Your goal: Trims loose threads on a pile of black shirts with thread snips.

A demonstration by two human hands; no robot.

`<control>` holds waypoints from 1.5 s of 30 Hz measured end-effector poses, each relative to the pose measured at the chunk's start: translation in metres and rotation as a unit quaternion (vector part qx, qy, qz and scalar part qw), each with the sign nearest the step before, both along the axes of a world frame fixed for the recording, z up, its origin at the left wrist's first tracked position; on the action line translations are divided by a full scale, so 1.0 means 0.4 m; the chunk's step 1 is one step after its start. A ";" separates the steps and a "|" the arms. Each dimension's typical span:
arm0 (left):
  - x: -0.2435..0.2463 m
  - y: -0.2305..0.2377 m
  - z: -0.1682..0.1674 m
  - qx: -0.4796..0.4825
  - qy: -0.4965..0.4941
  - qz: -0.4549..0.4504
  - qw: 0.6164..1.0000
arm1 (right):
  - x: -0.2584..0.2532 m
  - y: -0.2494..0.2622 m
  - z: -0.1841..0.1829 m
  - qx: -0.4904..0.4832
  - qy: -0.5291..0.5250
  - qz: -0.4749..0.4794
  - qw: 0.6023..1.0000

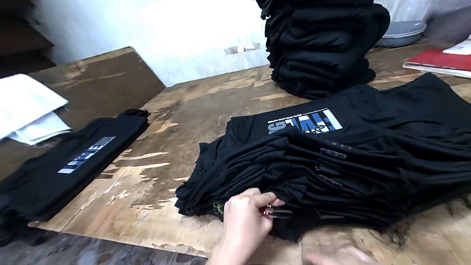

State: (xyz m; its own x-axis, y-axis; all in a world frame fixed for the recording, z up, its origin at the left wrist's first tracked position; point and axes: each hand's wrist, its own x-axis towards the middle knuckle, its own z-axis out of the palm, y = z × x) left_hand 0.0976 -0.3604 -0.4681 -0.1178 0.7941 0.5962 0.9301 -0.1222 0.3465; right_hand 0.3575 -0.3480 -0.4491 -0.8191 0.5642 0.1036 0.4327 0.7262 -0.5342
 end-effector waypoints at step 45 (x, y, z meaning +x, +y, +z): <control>0.043 -0.112 0.002 -0.085 0.066 -0.133 0.985 | -0.120 -0.045 -0.106 0.106 0.121 -0.247 0.956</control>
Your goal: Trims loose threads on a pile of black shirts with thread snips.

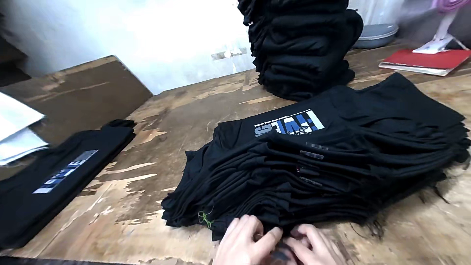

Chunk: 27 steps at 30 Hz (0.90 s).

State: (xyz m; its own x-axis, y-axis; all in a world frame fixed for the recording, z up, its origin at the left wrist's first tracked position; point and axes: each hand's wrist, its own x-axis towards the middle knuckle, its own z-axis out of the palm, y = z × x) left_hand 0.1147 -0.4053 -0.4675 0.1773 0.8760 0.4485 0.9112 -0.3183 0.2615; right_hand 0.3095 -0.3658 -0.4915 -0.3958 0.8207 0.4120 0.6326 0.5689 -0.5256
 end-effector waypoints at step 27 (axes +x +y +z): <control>-0.072 0.144 0.093 0.009 -0.024 0.061 0.998 | -0.002 0.046 0.040 -0.004 -0.066 0.092 0.994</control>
State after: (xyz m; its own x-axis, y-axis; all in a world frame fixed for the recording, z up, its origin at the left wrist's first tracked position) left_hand 0.0858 -0.3477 -0.4304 0.0474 0.8813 0.4703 0.9305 -0.2102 0.3001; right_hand 0.3087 -0.3475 -0.4754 -0.5898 0.7324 0.3402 0.5818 0.6775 -0.4500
